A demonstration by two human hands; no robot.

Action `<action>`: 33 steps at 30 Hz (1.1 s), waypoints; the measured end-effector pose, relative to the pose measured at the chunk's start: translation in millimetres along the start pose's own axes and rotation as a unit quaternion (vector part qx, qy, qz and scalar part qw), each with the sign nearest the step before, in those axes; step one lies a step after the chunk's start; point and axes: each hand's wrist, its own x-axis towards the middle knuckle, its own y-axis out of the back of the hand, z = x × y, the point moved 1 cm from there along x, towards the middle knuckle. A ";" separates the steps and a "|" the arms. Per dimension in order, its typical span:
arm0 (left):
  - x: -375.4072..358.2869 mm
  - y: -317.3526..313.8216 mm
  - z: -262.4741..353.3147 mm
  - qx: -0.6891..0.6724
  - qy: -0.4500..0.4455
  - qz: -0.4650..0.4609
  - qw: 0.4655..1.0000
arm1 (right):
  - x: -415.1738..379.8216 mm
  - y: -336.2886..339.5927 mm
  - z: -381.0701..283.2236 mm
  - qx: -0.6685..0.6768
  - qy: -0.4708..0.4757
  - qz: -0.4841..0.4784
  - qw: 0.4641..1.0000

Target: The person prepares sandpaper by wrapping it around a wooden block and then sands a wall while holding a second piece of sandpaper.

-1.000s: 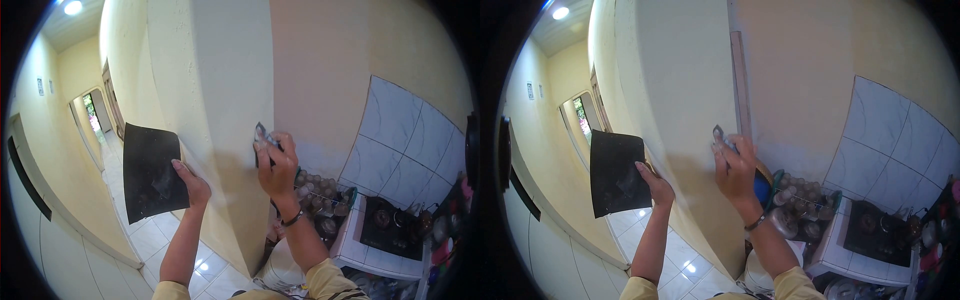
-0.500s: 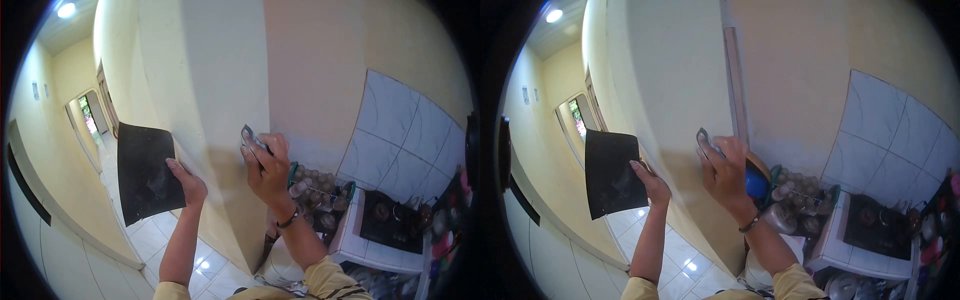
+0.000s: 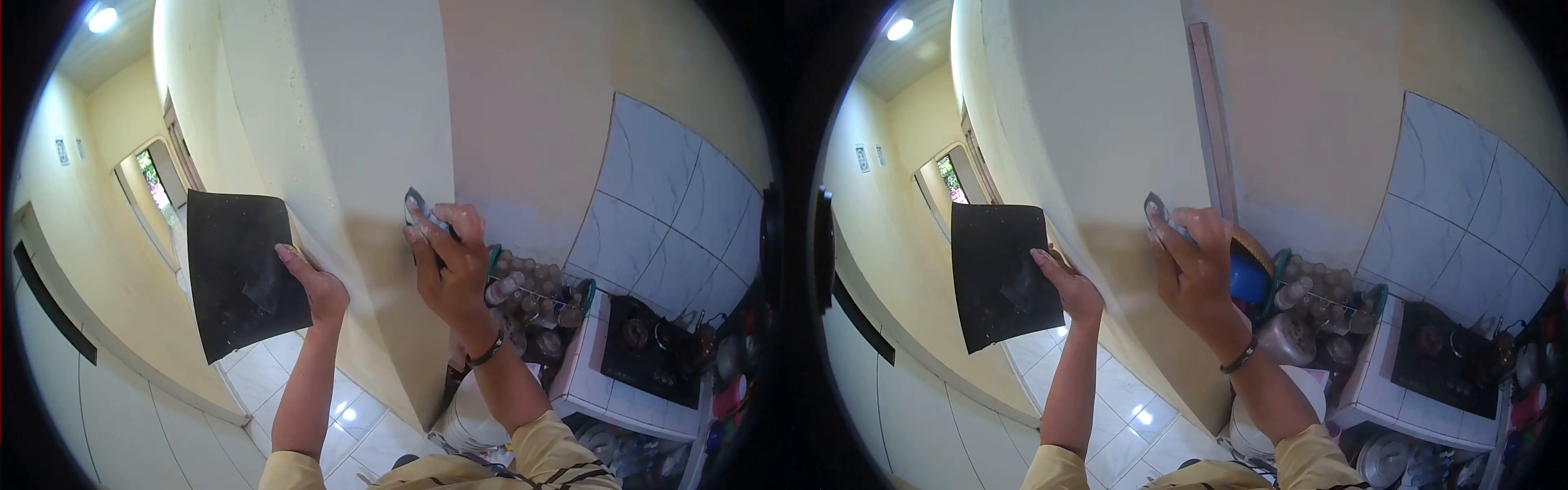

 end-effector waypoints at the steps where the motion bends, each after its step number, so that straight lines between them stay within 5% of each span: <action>1: -0.3 -0.4 -0.3 0.005 0.001 0.000 1.000 | -0.4 0.9 -0.1 -0.001 -0.001 -0.007 1.000; 11: 2.6 0.7 4.0 0.032 -0.052 0.008 0.998 | 5.5 6.4 -4.2 0.006 -0.010 -0.025 1.000; 16: -0.3 -13.5 38.4 -0.124 0.046 0.013 0.991 | 24.6 6.9 6.6 0.018 -0.017 -0.003 1.000; 21: 3.2 -5.1 7.6 0.043 -0.047 0.062 0.996 | -3.4 25.1 16.8 0.019 -0.120 0.030 0.992; 33: 2.0 -10.4 23.9 0.041 -0.026 0.064 0.997 | -12.6 5.5 -4.8 -0.006 -0.037 -0.022 0.999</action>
